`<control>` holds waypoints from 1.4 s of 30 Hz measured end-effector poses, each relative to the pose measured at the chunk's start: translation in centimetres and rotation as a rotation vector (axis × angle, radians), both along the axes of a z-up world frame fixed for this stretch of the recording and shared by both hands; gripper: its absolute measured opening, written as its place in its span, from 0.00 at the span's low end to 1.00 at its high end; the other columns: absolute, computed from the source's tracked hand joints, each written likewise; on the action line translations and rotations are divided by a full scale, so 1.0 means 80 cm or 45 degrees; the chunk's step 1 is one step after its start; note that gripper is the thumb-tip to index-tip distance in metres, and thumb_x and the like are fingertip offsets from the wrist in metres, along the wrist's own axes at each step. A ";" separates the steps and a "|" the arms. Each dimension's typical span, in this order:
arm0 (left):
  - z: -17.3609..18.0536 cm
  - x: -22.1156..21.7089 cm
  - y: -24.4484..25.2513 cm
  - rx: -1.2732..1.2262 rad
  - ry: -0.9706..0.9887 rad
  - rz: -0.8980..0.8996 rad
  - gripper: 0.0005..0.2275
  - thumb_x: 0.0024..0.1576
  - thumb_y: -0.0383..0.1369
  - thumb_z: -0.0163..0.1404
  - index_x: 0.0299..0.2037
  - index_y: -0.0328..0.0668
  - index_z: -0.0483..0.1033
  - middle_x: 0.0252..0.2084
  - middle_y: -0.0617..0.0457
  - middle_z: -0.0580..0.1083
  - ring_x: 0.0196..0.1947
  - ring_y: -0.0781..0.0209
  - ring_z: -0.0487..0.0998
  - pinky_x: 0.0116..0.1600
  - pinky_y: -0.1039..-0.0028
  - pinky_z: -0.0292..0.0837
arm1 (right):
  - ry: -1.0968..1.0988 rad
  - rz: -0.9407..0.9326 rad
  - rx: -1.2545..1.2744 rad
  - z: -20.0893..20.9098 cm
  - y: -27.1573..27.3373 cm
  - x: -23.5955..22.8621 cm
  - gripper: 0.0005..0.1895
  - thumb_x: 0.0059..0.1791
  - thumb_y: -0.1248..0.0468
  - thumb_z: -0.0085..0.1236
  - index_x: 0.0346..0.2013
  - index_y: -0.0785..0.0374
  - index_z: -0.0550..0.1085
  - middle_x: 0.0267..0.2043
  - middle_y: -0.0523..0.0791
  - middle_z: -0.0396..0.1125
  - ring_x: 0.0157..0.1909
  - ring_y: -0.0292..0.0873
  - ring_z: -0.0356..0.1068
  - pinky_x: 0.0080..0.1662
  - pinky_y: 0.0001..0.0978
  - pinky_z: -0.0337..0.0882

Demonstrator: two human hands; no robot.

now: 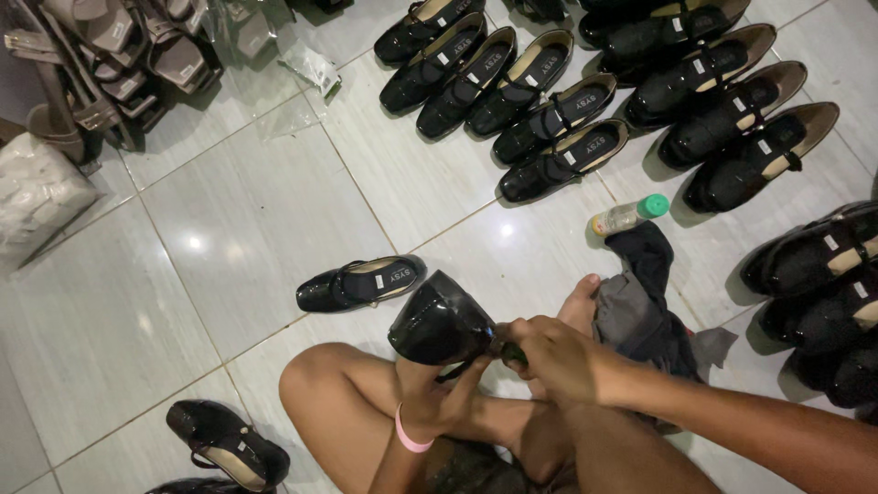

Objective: The person sits on the floor and polishes black high-heeled shoes using a cloth and a liquid from a bottle. They wipe the exterior surfaces, apply liquid, and use a lighter to heat the shoe surface, then continue wiping. The person handles multiple shoes one at a time, placing finished pairs aside.

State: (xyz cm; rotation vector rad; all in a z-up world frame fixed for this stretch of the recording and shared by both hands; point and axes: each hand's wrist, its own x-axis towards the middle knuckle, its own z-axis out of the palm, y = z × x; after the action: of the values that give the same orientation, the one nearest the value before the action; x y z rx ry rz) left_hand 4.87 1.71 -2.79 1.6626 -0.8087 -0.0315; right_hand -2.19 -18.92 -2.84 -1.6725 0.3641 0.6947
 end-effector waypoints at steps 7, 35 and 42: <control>0.026 0.008 -0.002 0.101 0.206 -0.155 0.12 0.52 0.22 0.63 0.46 0.38 0.82 0.43 0.48 0.83 0.44 0.54 0.88 0.49 0.69 0.81 | -0.597 0.235 -0.317 0.017 -0.012 0.007 0.23 0.53 0.58 0.38 0.53 0.72 0.71 0.30 0.42 0.68 0.35 0.40 0.69 0.39 0.34 0.69; -0.014 -0.003 0.014 -0.685 1.477 -0.431 0.35 0.59 0.25 0.50 0.77 0.35 0.46 0.72 0.44 0.60 0.70 0.52 0.63 0.72 0.64 0.58 | -0.902 -0.024 -0.440 -0.105 -0.043 0.008 0.29 0.49 0.61 0.60 0.65 0.55 0.64 0.68 0.52 0.56 0.70 0.52 0.58 0.66 0.50 0.65; -0.037 -0.029 0.029 -0.508 1.388 -0.756 0.31 0.68 0.29 0.42 0.78 0.39 0.38 0.76 0.48 0.56 0.75 0.57 0.59 0.74 0.67 0.57 | -0.955 0.274 0.233 0.017 -0.053 0.026 0.27 0.45 0.75 0.61 0.59 0.58 0.74 0.79 0.55 0.40 0.77 0.57 0.52 0.65 0.41 0.70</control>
State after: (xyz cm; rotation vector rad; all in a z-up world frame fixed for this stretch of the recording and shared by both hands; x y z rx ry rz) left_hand 2.54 4.04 -5.72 0.7666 -0.3728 -1.0277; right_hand -0.09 -23.18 -1.52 -1.6784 -0.4044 0.2047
